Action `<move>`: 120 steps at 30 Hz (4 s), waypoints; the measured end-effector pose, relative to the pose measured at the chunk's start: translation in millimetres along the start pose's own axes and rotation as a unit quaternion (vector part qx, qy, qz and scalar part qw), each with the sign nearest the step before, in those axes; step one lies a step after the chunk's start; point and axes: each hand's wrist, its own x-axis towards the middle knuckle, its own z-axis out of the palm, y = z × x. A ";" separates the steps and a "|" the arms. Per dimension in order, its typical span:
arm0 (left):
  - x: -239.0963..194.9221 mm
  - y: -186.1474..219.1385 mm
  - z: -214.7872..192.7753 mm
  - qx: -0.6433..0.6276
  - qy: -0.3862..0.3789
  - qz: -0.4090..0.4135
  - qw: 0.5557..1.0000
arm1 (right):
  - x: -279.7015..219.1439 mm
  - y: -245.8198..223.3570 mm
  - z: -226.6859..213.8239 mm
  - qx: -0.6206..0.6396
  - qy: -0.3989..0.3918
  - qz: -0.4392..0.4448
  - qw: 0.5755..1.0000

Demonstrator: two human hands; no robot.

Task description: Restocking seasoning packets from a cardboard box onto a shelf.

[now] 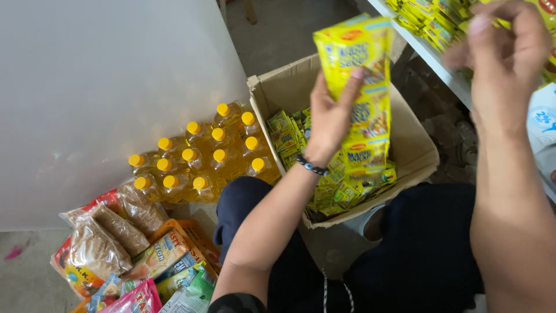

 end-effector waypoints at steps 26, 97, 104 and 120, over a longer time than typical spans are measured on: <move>38.7 69.3 -82.8 -0.106 0.215 0.141 0.961 | -43.0 13.8 59.5 0.018 -0.385 0.300 0.873; 76.1 94.2 59.5 -0.095 -0.101 0.007 0.990 | 124.2 -90.8 -104.2 -0.083 0.017 -0.075 0.994; 152.0 11.2 134.2 0.151 -0.030 0.080 0.985 | 230.0 -15.2 -173.4 -0.183 0.078 0.049 0.979; 125.0 -10.1 128.0 0.479 0.054 0.249 0.840 | 190.8 0.0 -128.1 -0.585 0.045 0.176 0.790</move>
